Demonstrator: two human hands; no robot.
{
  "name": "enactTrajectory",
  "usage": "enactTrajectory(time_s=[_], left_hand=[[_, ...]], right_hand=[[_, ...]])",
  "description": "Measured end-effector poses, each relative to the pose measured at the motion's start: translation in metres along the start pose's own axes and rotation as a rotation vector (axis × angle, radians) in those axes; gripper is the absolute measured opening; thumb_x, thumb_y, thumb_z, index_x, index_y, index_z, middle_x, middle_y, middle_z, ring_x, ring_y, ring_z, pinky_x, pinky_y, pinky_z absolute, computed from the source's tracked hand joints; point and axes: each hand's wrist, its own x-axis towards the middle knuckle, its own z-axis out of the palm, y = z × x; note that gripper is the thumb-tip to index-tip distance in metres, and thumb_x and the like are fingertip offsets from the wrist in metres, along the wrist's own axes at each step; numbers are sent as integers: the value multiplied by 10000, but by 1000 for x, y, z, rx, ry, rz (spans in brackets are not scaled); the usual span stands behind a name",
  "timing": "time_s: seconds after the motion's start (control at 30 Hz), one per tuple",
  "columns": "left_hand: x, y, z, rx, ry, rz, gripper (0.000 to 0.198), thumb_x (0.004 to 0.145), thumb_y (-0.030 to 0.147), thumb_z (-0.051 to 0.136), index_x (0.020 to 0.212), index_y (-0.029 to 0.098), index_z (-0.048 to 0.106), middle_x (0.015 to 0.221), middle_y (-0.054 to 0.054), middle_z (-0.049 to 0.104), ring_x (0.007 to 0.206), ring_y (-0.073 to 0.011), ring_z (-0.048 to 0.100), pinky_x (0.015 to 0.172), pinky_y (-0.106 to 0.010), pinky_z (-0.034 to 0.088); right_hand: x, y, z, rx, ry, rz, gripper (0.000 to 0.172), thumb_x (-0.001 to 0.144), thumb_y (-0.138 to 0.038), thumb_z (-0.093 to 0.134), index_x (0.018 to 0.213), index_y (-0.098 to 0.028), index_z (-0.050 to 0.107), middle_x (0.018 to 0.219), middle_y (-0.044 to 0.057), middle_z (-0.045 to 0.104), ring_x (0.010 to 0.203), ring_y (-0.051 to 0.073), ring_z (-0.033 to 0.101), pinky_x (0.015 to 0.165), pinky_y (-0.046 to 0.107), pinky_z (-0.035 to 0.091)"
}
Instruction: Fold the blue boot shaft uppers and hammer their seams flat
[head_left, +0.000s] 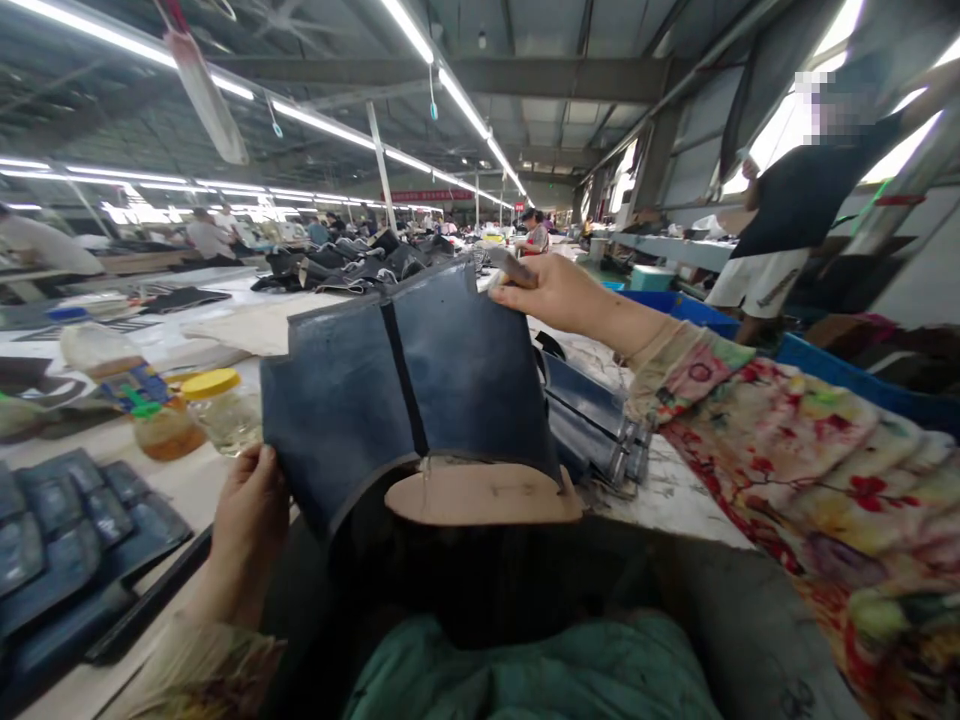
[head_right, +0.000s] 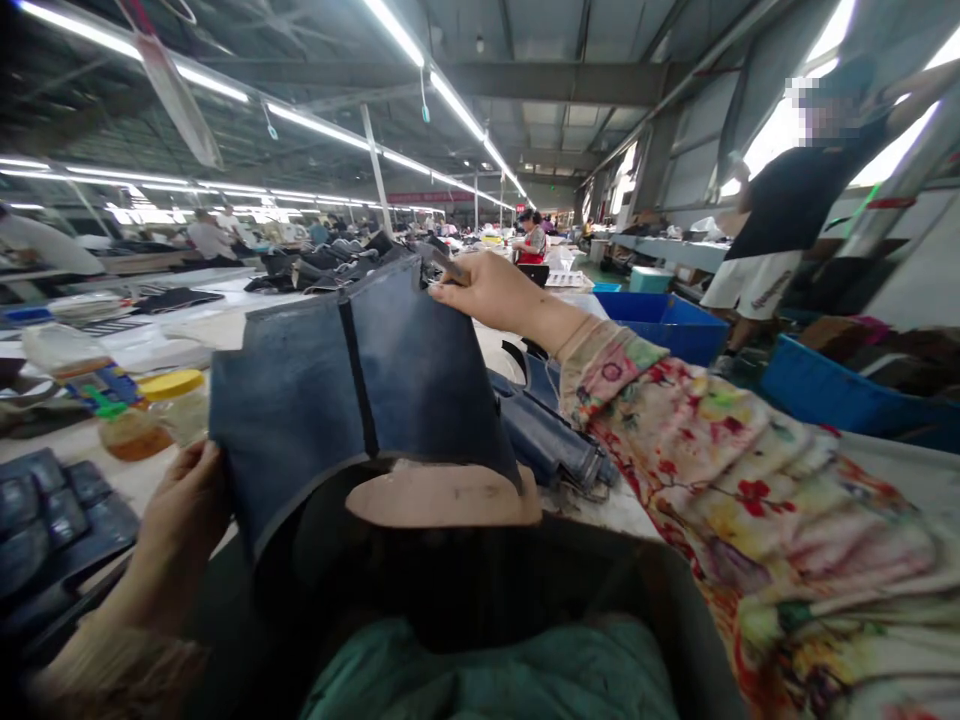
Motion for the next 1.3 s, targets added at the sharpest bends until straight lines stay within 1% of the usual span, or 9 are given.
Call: enactTrajectory(time_s=[0.2,0.3,0.43,0.5,0.63,0.77,0.93,1.13,1.3], left_hand=[[-9,-52,5,-138,-8,3,232,689,352,708,818,198,593,711,67,596,624,-49,514,608,-132,433],[-15,-68,4,-138,-45,6,231,703,369,696,825,200,596,696,68,575,607,-52,489,599,-131,418],[-21,-82,3,-134,30,-76,184,727,315,672,859,228,578,698,84,573,607,-44,499,626,-131,419],[-23,-80,3,-137,37,-116,208,700,289,688,867,228,580,724,76,600,633,-53,531,651,-147,439],[-19,-54,4,-112,-137,-218,322,601,234,741,902,195,632,843,11,672,724,-112,602,664,-190,499],[-14,-30,4,-138,-135,-140,351,598,154,709,933,232,640,928,38,682,805,-94,613,713,-152,504],[-17,-47,0,-100,-118,-182,426,625,110,659,1010,285,608,1001,54,671,773,-93,619,587,-140,493],[-35,-97,-2,88,-231,-537,435,643,55,597,1027,255,553,1004,-5,661,824,-160,643,661,-252,524],[-54,-108,2,146,-427,-695,531,586,61,650,1084,218,556,1005,-59,663,801,-189,652,712,-310,523]], right_hand=[[-1,-2,29,-119,-18,2,163,792,-249,533,680,-132,549,619,-20,459,627,114,419,614,257,287],[-4,-1,33,-141,-59,-34,174,797,-252,528,660,-144,517,620,-24,445,619,110,405,607,253,271],[-8,1,33,-142,-96,-43,204,807,-258,521,636,-155,481,598,-29,417,611,110,394,601,252,261],[-8,-1,34,-140,-79,-47,202,809,-255,519,637,-158,477,605,-27,419,615,110,393,601,250,261],[0,-14,36,-179,-13,-88,198,815,-246,517,642,-163,469,644,-17,441,641,110,393,618,249,269],[8,-19,33,-209,27,-101,203,818,-245,517,638,-168,461,631,-19,426,640,110,387,616,250,270],[3,-6,30,-217,32,-85,198,818,-246,518,645,-156,488,623,-22,430,620,105,396,602,248,263],[-12,1,32,-399,-202,10,212,827,-297,527,689,-146,581,618,1,520,595,117,445,576,247,263],[-26,25,25,-548,-508,129,213,804,-322,545,716,-162,655,671,51,622,619,149,520,570,259,294]])
